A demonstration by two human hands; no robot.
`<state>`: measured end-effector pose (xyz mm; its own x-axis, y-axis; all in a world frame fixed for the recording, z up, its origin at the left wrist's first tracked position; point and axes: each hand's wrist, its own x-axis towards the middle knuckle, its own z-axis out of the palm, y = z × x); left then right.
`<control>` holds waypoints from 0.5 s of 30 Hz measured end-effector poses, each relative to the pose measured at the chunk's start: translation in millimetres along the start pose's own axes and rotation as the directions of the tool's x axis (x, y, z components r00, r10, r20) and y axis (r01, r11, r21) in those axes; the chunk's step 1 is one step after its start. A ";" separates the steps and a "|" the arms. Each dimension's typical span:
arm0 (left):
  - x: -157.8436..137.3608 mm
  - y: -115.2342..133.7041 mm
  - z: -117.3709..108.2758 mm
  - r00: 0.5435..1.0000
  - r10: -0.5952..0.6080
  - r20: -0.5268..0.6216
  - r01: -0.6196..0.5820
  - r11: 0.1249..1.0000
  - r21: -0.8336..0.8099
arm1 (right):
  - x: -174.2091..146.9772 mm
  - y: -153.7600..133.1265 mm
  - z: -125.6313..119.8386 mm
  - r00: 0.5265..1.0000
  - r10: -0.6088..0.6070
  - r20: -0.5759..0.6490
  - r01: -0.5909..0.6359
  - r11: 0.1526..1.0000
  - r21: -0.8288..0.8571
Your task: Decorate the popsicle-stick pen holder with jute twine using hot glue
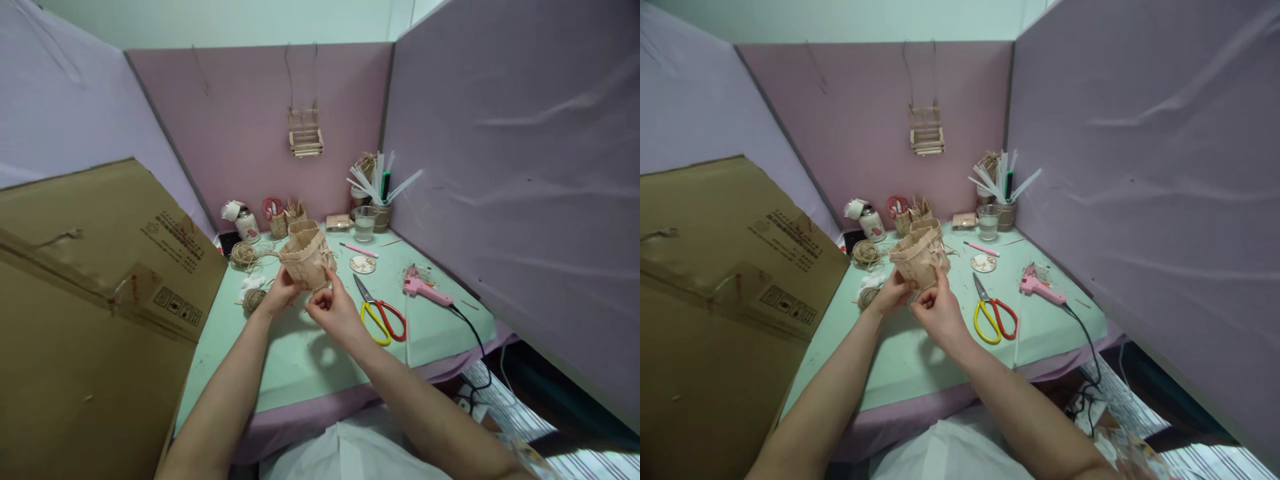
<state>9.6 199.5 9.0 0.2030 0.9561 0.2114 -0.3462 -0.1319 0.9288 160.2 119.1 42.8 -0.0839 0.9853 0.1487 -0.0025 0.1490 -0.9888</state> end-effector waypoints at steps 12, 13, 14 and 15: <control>-1.0 10.4 -15.3 0.995 -0.104 -0.002 0.099 0.955 -0.280 | -7.9 4.2 -6.3 0.991 -0.136 -0.017 0.131 0.975 -0.178; -1.4 14.1 -16.0 0.997 -0.081 0.000 0.077 0.951 -0.299 | -4.8 8.7 -9.5 0.992 -0.121 -0.025 0.111 0.965 -0.239; -2.2 17.6 -16.6 0.998 -0.060 0.006 0.059 0.950 -0.308 | -1.2 13.6 -12.8 0.994 -0.103 -0.029 0.089 0.947 -0.308; -3.2 20.6 -17.2 0.999 -0.042 0.014 0.044 0.951 -0.306 | 2.5 18.7 -16.0 0.996 -0.083 -0.025 0.067 0.921 -0.385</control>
<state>-13.9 198.3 22.3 0.2301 0.9571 0.1762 -0.6008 -0.0027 0.7994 175.9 125.7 24.9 -0.0580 0.9713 0.2305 0.3757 0.2352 -0.8964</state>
